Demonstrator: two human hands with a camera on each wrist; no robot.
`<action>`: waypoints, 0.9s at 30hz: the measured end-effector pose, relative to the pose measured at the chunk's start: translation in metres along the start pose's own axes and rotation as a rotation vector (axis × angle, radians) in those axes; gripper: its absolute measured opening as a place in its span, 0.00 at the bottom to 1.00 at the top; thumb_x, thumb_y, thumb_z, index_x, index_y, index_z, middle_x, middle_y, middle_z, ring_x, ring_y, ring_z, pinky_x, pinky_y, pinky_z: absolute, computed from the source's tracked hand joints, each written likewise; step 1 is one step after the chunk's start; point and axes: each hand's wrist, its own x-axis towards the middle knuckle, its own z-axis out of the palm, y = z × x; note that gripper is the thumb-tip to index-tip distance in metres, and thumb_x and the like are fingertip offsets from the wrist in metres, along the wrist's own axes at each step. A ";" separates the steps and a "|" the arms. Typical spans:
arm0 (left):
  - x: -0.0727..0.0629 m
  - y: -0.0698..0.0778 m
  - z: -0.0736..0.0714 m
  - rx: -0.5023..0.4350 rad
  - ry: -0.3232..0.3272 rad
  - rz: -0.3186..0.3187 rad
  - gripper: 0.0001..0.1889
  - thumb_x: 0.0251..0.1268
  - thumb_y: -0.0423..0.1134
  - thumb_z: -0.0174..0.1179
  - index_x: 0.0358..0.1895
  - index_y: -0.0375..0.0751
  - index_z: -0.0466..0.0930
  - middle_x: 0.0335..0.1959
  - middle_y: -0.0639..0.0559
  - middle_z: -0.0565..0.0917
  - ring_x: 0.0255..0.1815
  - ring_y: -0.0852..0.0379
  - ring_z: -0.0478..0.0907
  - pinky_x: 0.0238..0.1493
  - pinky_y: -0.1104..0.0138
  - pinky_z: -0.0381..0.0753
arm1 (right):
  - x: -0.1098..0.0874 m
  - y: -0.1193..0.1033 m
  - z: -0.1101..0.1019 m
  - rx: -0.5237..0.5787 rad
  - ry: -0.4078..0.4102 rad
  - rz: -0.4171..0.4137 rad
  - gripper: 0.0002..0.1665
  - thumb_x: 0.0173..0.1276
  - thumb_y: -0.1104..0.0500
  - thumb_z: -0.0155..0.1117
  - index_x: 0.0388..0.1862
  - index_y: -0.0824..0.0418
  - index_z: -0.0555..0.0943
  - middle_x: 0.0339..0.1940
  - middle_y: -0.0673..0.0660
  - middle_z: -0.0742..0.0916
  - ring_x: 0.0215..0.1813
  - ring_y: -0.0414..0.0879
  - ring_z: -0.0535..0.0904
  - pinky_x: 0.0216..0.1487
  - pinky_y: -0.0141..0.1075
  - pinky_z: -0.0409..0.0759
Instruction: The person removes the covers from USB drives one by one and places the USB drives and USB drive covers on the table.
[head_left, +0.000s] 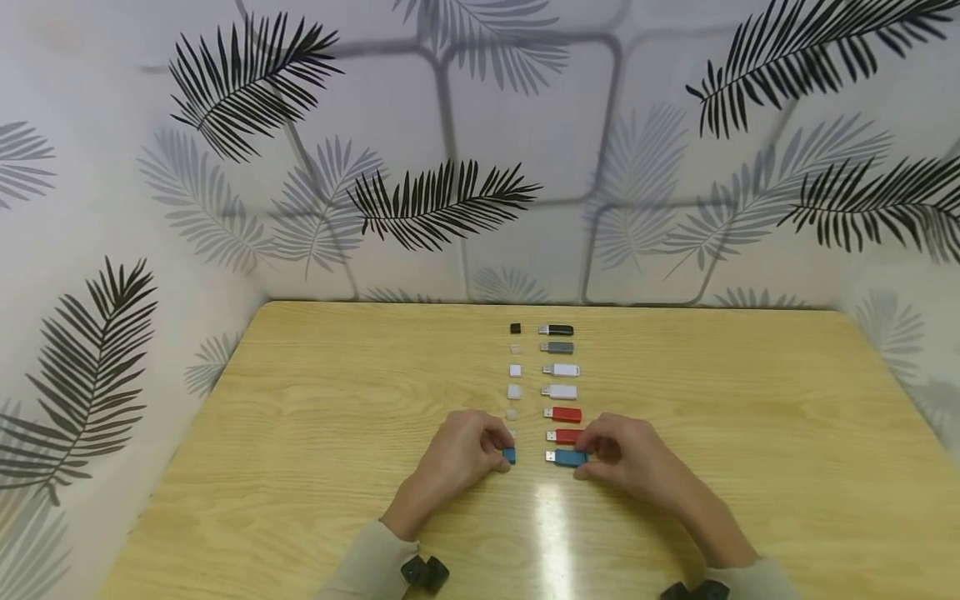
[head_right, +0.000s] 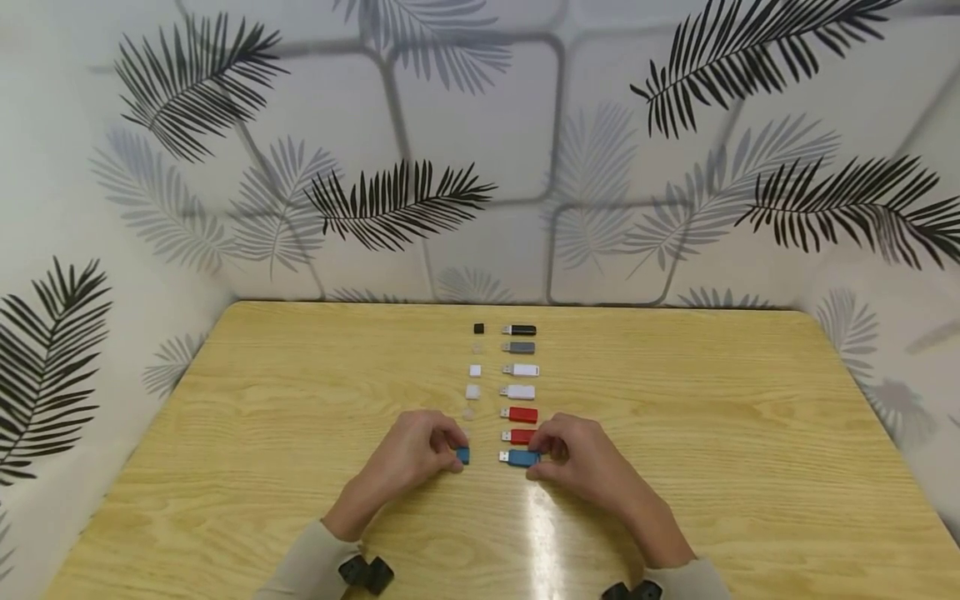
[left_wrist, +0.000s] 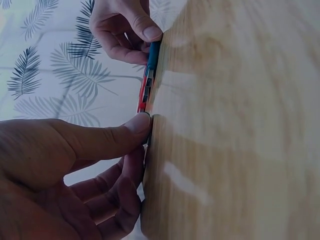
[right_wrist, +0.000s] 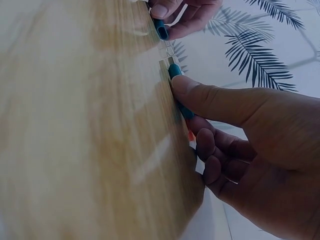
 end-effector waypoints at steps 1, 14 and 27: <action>0.000 0.000 0.000 -0.005 -0.003 -0.002 0.08 0.54 0.27 0.77 0.34 0.41 0.88 0.30 0.55 0.85 0.26 0.66 0.78 0.30 0.71 0.80 | 0.000 0.000 0.000 0.000 -0.001 0.002 0.11 0.58 0.56 0.82 0.36 0.53 0.86 0.31 0.43 0.82 0.35 0.41 0.75 0.35 0.32 0.76; 0.004 -0.003 -0.004 -0.042 0.021 0.001 0.03 0.62 0.36 0.74 0.36 0.45 0.88 0.30 0.60 0.84 0.29 0.63 0.79 0.32 0.69 0.80 | 0.000 0.004 -0.002 0.011 0.072 0.010 0.11 0.60 0.56 0.81 0.39 0.53 0.87 0.33 0.43 0.85 0.35 0.40 0.78 0.37 0.32 0.80; 0.008 -0.027 -0.016 -0.093 0.191 -0.008 0.05 0.71 0.35 0.67 0.46 0.41 0.86 0.37 0.55 0.84 0.36 0.58 0.80 0.40 0.65 0.81 | 0.000 0.020 -0.005 -0.021 0.137 0.019 0.09 0.67 0.59 0.75 0.45 0.54 0.86 0.38 0.43 0.86 0.39 0.39 0.81 0.42 0.34 0.82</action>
